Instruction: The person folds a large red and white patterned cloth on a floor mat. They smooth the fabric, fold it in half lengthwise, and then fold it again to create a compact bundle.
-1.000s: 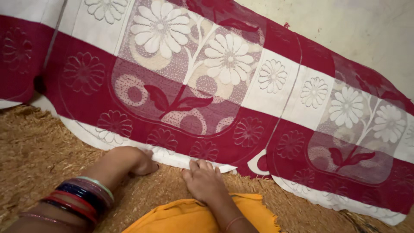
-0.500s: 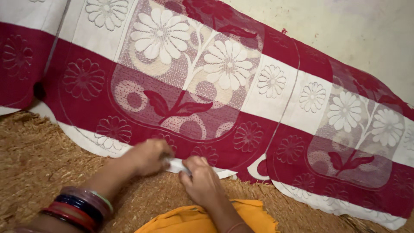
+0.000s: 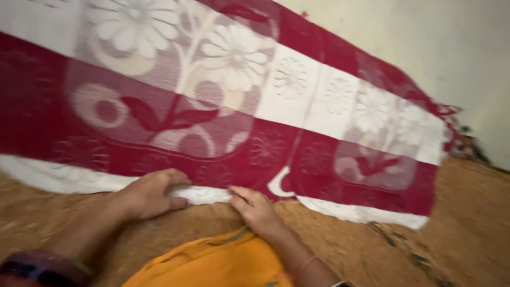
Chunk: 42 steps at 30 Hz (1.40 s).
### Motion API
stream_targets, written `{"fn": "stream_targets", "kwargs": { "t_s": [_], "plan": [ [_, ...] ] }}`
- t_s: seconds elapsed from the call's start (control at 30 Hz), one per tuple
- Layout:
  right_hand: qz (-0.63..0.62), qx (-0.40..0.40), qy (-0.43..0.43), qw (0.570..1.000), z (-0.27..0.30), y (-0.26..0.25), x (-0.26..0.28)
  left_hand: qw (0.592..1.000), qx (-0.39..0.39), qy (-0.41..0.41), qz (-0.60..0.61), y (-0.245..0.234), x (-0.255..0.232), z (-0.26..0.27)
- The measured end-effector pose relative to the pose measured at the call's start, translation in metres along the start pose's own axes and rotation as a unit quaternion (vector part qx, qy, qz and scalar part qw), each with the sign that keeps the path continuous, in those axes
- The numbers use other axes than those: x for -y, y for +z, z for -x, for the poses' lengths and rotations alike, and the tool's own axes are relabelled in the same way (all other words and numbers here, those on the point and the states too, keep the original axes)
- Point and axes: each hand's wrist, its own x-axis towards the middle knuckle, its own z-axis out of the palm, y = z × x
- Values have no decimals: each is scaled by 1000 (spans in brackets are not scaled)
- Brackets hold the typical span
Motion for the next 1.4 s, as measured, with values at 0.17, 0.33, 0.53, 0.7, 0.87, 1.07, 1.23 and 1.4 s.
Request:
{"fn": "stream_targets", "kwargs": {
  "t_s": [0.17,0.33,0.53,0.7,0.87,1.07,1.23,1.4],
  "plan": [
    [212,90,207,951,84,-102,-78,989,107,30,-95,36,-29,-9],
    [318,109,252,907,131,-131,-106,966,213,-21,-148,46,-47,-1],
    [339,99,237,905,136,-129,-102,965,206,-9,-160,51,-44,-2],
    [348,85,222,907,136,-127,-104,965,200,1,-167,56,-39,-6],
    [339,72,190,919,141,-127,-114,964,196,7,-179,60,-36,-6],
    [346,71,229,907,138,-127,-115,967,181,11,-179,58,-39,-4],
    [350,88,193,913,139,-131,-107,957,214,12,-198,43,-50,4],
    [352,101,218,905,139,-129,-92,952,244,3,-182,41,-52,6]
  ]
}}
